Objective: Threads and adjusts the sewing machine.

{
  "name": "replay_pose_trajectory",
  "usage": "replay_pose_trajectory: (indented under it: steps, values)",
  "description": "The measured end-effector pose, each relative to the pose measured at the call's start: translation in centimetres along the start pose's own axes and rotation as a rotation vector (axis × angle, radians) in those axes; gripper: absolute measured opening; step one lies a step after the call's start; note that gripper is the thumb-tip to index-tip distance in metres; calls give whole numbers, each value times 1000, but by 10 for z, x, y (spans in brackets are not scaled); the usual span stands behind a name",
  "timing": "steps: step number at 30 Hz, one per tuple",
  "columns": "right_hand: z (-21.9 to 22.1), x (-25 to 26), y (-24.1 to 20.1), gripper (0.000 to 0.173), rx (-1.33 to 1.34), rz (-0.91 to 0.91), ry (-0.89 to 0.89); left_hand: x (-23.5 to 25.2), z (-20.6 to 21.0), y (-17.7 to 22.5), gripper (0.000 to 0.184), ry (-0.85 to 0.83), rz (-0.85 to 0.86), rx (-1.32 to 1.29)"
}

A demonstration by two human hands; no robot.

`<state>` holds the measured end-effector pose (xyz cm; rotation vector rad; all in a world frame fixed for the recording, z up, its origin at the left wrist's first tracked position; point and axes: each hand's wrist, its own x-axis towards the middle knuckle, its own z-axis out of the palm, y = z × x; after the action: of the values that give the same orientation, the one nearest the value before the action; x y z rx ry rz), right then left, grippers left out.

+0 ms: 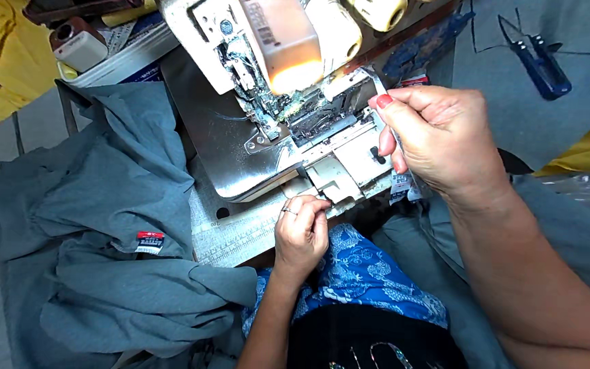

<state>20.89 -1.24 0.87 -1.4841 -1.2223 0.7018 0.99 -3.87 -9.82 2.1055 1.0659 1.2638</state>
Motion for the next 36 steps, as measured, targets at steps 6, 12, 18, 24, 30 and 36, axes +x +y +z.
replay_pose_trajectory:
  steps: [6,12,18,24,30,36]
  values:
    - [0,-2,-1,20,-1,20,10,0,0,1,13,-3,3,7]
    - [2,-2,-2,21,21,52,10,0,0,1,13,-2,2,9]
    - [3,2,-1,21,37,37,-1,0,0,0,12,-2,5,5]
    - [2,2,3,20,-31,-29,-7,0,-1,1,13,-6,6,13]
    - [1,2,7,23,-134,-102,7,0,0,1,12,-5,6,6]
    - [4,2,11,27,-328,-233,57,0,0,0,12,-10,8,11]
